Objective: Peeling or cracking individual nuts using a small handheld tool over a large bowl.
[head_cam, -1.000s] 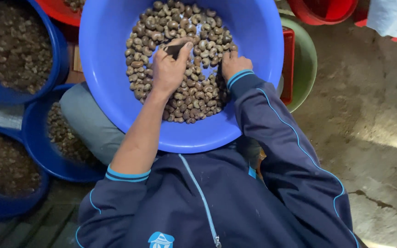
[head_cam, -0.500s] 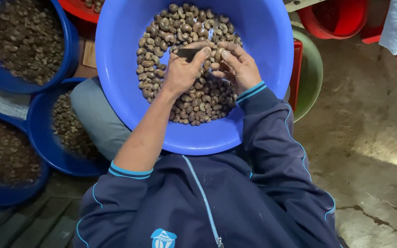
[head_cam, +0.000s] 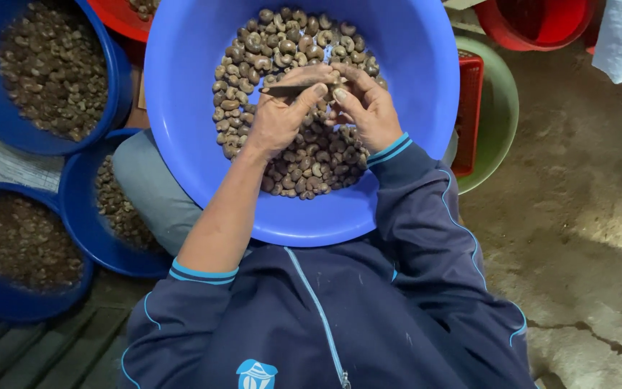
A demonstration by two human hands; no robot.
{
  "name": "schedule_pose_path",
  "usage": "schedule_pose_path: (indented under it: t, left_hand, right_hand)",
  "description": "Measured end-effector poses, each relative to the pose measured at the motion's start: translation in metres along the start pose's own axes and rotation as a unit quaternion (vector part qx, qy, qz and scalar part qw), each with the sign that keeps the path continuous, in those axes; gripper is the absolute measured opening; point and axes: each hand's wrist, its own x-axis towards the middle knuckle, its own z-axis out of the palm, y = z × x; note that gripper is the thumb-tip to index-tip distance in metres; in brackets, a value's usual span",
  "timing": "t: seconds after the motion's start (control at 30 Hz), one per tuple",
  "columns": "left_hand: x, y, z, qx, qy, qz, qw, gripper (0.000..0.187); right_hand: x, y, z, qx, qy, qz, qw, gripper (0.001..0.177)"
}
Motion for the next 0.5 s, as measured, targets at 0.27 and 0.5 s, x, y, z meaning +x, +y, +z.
schedule_pose_path:
  t: [0.27,0.5]
  left_hand:
    - [0.0,0.003,0.003,-0.037,0.008,-0.03,0.999,0.021]
    - [0.0,0.006,0.001,-0.053,0.015,-0.028,0.998,0.023]
  right_hand:
    - [-0.003,-0.001,0.008,-0.134,0.018,-0.09,0.987,0.049]
    - [-0.005,-0.004,0.012,-0.172,0.024,-0.112,0.978,0.047]
